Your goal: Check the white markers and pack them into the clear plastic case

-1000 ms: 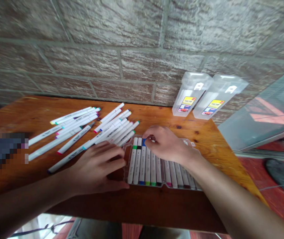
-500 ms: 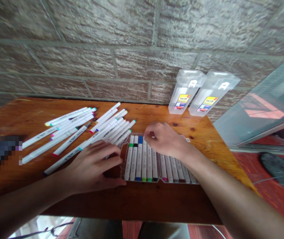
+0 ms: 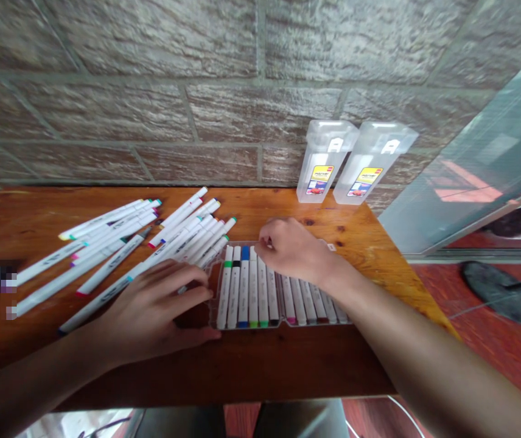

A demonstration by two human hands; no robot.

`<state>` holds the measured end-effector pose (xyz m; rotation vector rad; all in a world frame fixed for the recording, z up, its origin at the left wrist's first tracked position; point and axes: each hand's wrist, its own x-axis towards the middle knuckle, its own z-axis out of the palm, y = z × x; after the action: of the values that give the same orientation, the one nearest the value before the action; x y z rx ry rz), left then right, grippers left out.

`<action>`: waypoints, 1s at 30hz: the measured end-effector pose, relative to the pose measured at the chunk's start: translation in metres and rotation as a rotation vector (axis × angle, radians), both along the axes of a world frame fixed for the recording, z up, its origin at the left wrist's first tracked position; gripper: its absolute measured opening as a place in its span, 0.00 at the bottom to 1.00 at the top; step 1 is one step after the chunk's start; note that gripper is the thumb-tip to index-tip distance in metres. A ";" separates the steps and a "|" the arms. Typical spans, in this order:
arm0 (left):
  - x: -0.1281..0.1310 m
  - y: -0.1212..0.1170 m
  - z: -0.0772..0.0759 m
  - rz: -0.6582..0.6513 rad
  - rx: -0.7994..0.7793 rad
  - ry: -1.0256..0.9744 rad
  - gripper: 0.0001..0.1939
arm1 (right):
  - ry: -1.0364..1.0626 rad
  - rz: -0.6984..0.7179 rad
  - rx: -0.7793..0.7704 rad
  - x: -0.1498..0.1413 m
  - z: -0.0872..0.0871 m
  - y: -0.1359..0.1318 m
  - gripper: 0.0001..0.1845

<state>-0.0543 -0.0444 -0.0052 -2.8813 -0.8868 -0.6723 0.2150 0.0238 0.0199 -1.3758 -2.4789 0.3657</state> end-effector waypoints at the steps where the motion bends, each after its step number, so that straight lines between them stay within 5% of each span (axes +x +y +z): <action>1: 0.000 0.000 0.000 0.001 -0.001 0.000 0.20 | 0.004 0.007 0.001 0.000 0.000 0.000 0.13; 30: 0.000 0.000 -0.001 0.028 0.004 -0.004 0.19 | -0.051 -0.079 0.022 0.001 0.005 -0.002 0.11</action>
<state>-0.0546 -0.0442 -0.0060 -2.8592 -0.9233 -0.6764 0.2157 0.0216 0.0249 -1.4863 -2.4522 0.2890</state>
